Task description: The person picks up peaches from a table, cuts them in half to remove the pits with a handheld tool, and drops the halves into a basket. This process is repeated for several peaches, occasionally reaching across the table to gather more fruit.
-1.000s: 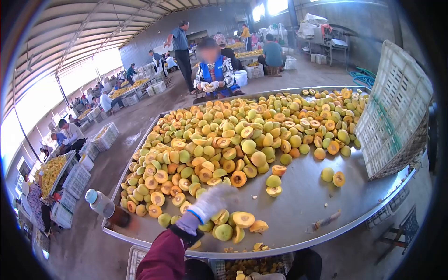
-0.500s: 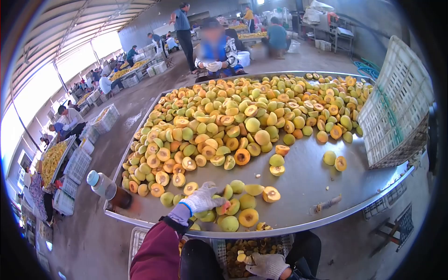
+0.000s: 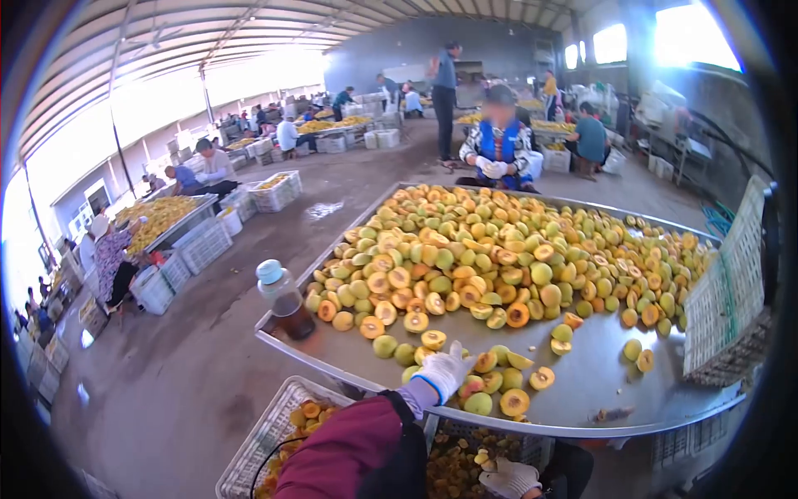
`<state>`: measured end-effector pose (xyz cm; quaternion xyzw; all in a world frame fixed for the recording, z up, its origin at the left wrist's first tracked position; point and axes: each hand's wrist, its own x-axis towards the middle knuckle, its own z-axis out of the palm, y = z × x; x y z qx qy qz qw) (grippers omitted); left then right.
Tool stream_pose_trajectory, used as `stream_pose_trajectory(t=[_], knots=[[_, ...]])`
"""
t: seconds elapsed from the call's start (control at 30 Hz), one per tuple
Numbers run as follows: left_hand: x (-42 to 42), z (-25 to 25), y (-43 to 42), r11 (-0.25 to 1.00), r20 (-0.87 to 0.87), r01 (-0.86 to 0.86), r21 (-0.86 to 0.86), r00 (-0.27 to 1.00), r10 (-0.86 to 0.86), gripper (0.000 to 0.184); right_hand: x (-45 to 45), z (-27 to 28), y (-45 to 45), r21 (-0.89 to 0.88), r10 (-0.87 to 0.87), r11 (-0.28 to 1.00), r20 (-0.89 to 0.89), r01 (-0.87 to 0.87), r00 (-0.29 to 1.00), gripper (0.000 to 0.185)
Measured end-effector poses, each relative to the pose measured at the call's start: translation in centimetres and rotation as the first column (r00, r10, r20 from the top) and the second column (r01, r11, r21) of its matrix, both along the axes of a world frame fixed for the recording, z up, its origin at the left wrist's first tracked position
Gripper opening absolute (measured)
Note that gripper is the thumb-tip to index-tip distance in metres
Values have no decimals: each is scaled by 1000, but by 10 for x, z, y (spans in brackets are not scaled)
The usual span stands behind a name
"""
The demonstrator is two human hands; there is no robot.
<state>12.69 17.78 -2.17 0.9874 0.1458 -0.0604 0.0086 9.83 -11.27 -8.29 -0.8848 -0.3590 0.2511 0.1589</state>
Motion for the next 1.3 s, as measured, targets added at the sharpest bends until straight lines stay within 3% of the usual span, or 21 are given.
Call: stream_pose_trajectory(t=[0.07, 0.13, 0.2, 0.33, 0.4, 0.43, 0.47, 0.6, 0.67, 0.7, 0.73, 0.8, 0.83, 0.87, 0.93, 0.97, 1.03, 1.1, 1.2, 1.27, 1.3], knots=[[-15, 9, 4, 1000, 23, -19, -4, 1000, 19, 42, 5, -33, -6, -32, 68, 997, 62, -66, 996, 41], [-26, 4, 12, 999, 44, -51, -10, 998, 51, 42, -5, -6, 6, -157, 89, 984, 33, -82, 996, 43], [-22, -16, 24, 989, 232, 102, -111, 970, -74, 35, 1, -19, 1, -92, 60, 994, 51, -55, 997, 46], [-33, -30, 23, 966, 544, 251, -64, 820, -178, 36, 5, -35, -3, -169, 139, 978, 85, -123, 987, 44], [-50, -8, 13, 947, 538, 242, -211, 838, -94, 40, -3, -32, 4, -138, 164, 980, 153, -143, 974, 38], [-61, 4, 5, 902, 520, 242, -357, 854, -24, 44, -13, 1, 10, -84, 21, 996, -170, -35, 985, 35], [-68, 3, 4, 902, 516, 234, -363, 857, -14, 44, -21, 21, 16, -73, -113, 993, -479, 89, 870, 33], [-99, 16, 2, 693, 399, 207, -691, 908, 126, 55, -34, 30, 29, -25, -192, 971, -676, 238, 712, 23], [-116, 6, -3, 418, 479, 348, -839, 836, 267, 62, -38, 23, 32, 294, -3, 876, -791, 383, 612, 13], [-132, 19, -7, 173, 411, 375, -911, 857, 311, 68, -44, 31, 37, 290, -21, 850, -816, 440, 578, 10], [-148, 30, -14, 164, 400, 366, -916, 868, 294, 68, -51, 41, 39, 283, -34, 841, -823, 461, 567, 10], [-171, 44, -27, -8, 374, 375, -927, 927, 33, 65, -69, 56, 43, 532, 98, 753, -673, 388, 733, 13], [-176, 41, -40, 168, 514, 511, -843, 857, -26, 59, -83, 57, 48, 626, -52, 712, -405, 318, 913, 13], [-183, 40, -46, 631, 554, 499, -594, 822, -128, 51, -88, 67, 48, 619, -57, 715, -412, 325, 910, 13], [-175, 41, -55, 748, 557, 300, -591, 823, 110, 44, -95, 89, 42, 375, -246, 877, -189, 301, 951, 25], [-178, 43, -55, 820, 595, 178, -544, 771, 226, 39, -96, 83, 38, 515, -278, 778, -231, 360, 932, 19], [-182, 38, -58, 469, 482, 251, -847, 735, 477, 43, -106, 110, 34, 571, -262, 734, -264, 369, 928, 21], [-187, 42, -68, -116, 179, 279, -953, 831, 526, 46, -108, 113, 15, 521, -281, 726, -371, 449, 885, 23], [-189, 37, -92, -402, 80, 352, -845, 828, 555, 44, -112, 114, 5, 510, -190, 725, -497, 463, 846, 25], [-198, 61, -107, -591, -19, 332, -735, 862, 507, 47, -114, 116, 2, 501, -228, 753, -410, 427, 883, 28], [-195, 61, -113, -574, 6, 354, -738, 854, 520, 52, -113, 115, -1, 495, -229, 748, -432, 442, 872, 28]])
